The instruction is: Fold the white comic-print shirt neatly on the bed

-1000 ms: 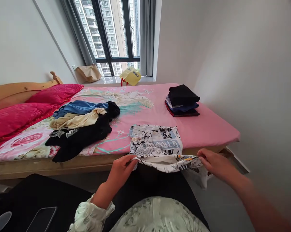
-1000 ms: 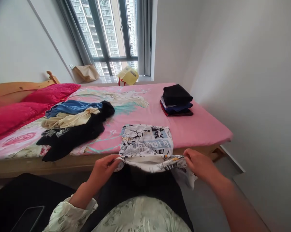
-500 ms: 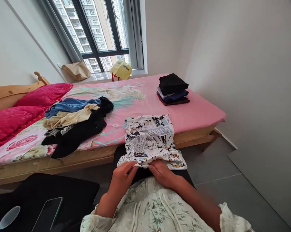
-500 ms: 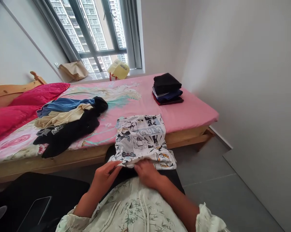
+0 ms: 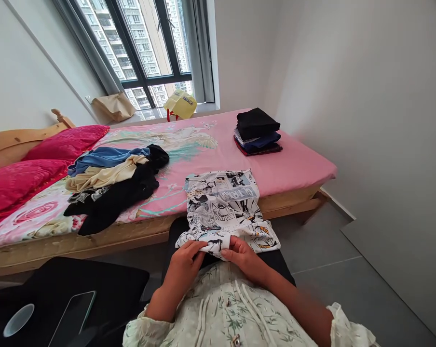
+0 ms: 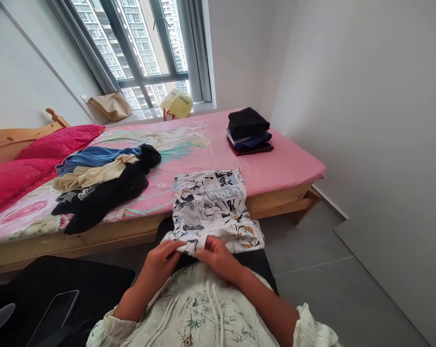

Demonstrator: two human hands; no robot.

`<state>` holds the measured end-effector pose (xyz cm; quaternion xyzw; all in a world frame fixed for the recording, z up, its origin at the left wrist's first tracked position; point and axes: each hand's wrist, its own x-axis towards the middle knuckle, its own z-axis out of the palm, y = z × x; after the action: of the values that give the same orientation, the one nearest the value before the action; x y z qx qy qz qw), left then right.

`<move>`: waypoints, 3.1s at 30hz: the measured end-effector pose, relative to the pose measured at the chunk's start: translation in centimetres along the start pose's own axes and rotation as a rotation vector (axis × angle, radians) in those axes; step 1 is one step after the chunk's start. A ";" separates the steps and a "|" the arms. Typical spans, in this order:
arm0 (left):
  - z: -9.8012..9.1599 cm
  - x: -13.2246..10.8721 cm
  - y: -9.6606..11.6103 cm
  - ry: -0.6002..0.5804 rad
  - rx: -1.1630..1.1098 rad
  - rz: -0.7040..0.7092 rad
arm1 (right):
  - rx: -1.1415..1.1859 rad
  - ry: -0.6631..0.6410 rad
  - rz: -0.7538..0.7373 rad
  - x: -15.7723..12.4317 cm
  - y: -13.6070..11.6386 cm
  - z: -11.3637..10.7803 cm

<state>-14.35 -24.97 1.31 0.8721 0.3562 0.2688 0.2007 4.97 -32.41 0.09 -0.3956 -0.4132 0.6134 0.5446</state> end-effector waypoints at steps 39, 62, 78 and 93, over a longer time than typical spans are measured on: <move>-0.3 -3.9 -4.1 -0.046 0.206 0.044 | -1.235 0.572 -0.011 -10.8 2.5 -11.8; -5.2 3.0 -2.7 0.031 -0.151 -0.206 | -1.009 0.872 -0.118 -2.6 -9.2 -13.1; -26.0 14.2 6.6 0.730 0.171 0.010 | -1.747 0.953 -1.292 -1.1 -36.3 -1.0; -28.9 17.5 4.3 0.583 0.578 0.010 | -1.562 0.806 -0.738 3.7 -34.8 -4.8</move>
<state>-19.30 -10.49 31.78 0.7815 0.4550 0.3945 -0.1633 20.93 -26.06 30.91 -0.6739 -0.5862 -0.2289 0.3871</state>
